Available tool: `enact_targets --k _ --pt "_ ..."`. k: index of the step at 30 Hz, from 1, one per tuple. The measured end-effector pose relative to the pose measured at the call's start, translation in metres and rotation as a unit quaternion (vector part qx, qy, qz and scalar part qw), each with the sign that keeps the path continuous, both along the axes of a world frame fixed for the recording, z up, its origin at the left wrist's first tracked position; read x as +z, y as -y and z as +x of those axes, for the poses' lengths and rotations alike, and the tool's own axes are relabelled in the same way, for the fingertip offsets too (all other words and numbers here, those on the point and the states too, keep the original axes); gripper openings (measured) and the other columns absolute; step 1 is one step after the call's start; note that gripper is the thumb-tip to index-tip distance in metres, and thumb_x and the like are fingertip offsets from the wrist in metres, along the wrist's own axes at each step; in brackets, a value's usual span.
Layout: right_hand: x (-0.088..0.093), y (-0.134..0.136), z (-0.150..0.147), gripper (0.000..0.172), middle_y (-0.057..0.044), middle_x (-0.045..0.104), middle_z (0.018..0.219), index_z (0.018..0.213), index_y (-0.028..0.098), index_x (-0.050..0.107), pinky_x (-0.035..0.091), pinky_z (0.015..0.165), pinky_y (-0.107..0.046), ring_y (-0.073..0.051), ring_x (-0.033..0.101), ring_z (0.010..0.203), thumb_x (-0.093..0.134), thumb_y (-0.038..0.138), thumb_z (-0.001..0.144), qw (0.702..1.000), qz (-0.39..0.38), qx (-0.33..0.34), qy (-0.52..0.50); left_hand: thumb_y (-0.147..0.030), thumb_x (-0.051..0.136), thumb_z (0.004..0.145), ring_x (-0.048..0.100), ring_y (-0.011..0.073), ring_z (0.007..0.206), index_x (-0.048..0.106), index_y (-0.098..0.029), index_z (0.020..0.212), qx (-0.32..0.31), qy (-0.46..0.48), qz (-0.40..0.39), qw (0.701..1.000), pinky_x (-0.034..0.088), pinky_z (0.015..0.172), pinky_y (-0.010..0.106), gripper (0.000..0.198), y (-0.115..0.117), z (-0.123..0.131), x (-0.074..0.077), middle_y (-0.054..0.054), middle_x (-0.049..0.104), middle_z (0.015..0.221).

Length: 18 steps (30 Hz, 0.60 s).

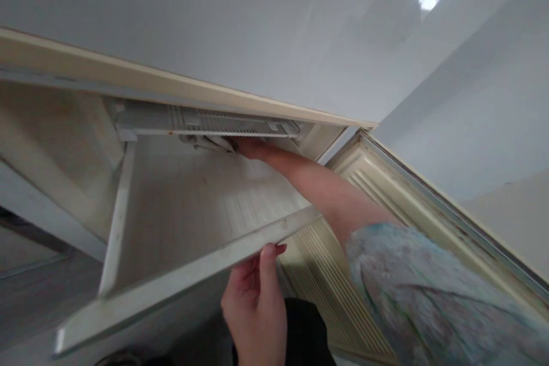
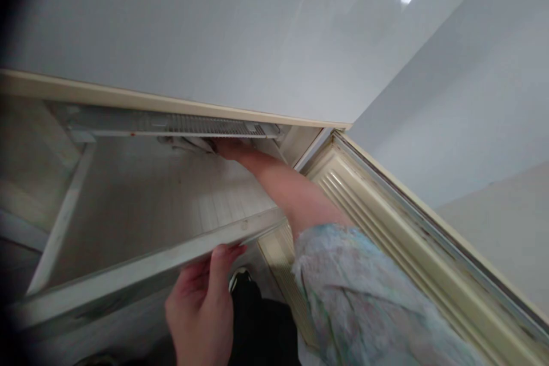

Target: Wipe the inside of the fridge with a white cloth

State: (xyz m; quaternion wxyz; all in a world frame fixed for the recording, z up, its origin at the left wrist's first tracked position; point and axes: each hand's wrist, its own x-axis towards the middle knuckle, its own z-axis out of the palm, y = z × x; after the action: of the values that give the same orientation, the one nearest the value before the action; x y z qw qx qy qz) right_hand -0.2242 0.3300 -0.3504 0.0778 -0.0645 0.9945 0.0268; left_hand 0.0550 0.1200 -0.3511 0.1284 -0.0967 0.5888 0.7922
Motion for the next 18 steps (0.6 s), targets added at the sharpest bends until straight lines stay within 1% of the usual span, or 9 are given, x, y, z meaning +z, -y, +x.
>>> enact_targets --k 2,3,7,10,12,15,16,17,18 --pt "-0.001 -0.004 0.001 0.031 -0.010 0.075 0.120 0.115 0.010 0.073 0.042 0.090 -0.022 -0.013 0.065 0.104 0.044 0.016 0.106 1.000 -0.014 0.015 -0.012 -0.069 0.074 0.079 0.080 0.0282 0.084 0.080 -0.017 0.088 0.005 0.004 -0.005 1.000 0.066 0.084 0.040 0.053 0.000 0.000 0.000 0.012 0.082 0.086" --pt "0.000 -0.005 0.006 0.028 -0.011 0.076 0.117 0.110 0.010 0.075 0.043 0.089 -0.022 -0.014 0.066 0.104 0.048 0.013 0.103 1.000 -0.014 0.026 -0.002 -0.070 0.074 0.078 0.080 0.0283 0.084 0.080 -0.017 0.087 0.008 0.005 -0.009 1.000 0.066 0.084 0.040 0.053 0.001 0.000 0.000 0.012 0.082 0.086" --pt "0.015 0.006 0.045 0.022 -0.013 0.077 0.113 0.105 0.011 0.076 0.044 0.087 -0.024 -0.019 0.067 0.102 0.060 0.005 0.093 0.988 -0.008 0.100 0.121 -0.070 0.073 0.079 0.079 0.0291 0.087 0.080 -0.018 0.089 0.001 0.002 -0.020 1.000 0.065 0.086 0.042 0.054 0.001 0.001 0.000 0.011 0.082 0.087" --pt "0.026 0.029 0.090 0.021 -0.010 0.077 0.102 0.096 0.010 0.076 0.042 0.079 -0.025 -0.017 0.064 0.090 0.059 0.001 0.090 0.960 -0.002 0.158 0.231 -0.068 0.073 0.080 0.079 0.0288 0.090 0.080 -0.018 0.091 -0.002 0.005 -0.010 1.000 0.063 0.090 0.043 0.052 0.001 0.001 0.000 0.011 0.082 0.089" --pt "0.032 0.044 0.118 0.015 -0.007 0.075 0.093 0.090 0.010 0.075 0.041 0.073 -0.026 -0.015 0.061 0.082 0.063 0.001 0.087 0.931 0.002 0.188 0.312 -0.068 0.074 0.081 0.079 0.0286 0.090 0.080 -0.018 0.092 0.002 0.003 -0.004 1.000 0.063 0.091 0.043 0.052 0.001 0.002 0.000 0.011 0.082 0.089" --pt "0.042 0.054 0.142 0.007 -0.007 0.075 0.090 0.089 0.009 0.075 0.042 0.070 -0.025 -0.015 0.061 0.081 0.070 0.005 0.087 0.884 0.003 0.198 0.423 -0.066 0.074 0.081 0.079 0.0281 0.088 0.080 -0.017 0.092 0.004 0.000 0.019 1.000 0.063 0.092 0.043 0.051 0.000 0.001 0.003 0.011 0.082 0.089" --pt "0.046 0.053 0.143 0.008 -0.008 0.075 0.094 0.092 0.009 0.076 0.043 0.070 -0.025 -0.016 0.062 0.082 0.069 0.007 0.088 0.886 0.018 0.180 0.427 -0.066 0.075 0.081 0.079 0.0278 0.087 0.080 -0.017 0.091 0.006 0.002 0.026 1.000 0.063 0.092 0.043 0.050 0.000 0.001 0.004 0.011 0.082 0.089" --pt "0.049 0.048 0.140 0.011 -0.011 0.076 0.098 0.096 0.009 0.077 0.044 0.071 -0.026 -0.018 0.064 0.084 0.067 0.007 0.090 0.904 0.045 0.147 0.400 -0.066 0.075 0.080 0.079 0.0275 0.087 0.080 -0.017 0.090 0.008 0.005 0.030 0.999 0.064 0.090 0.041 0.050 -0.001 0.001 0.005 0.011 0.082 0.088" --pt "0.052 0.042 0.134 0.016 -0.014 0.076 0.105 0.101 0.008 0.077 0.046 0.072 -0.028 -0.020 0.066 0.087 0.064 0.007 0.093 0.932 0.078 0.102 0.340 -0.066 0.076 0.079 0.079 0.0272 0.086 0.079 -0.017 0.089 0.010 0.008 0.032 0.999 0.064 0.087 0.040 0.050 -0.001 0.000 0.006 0.011 0.082 0.087"
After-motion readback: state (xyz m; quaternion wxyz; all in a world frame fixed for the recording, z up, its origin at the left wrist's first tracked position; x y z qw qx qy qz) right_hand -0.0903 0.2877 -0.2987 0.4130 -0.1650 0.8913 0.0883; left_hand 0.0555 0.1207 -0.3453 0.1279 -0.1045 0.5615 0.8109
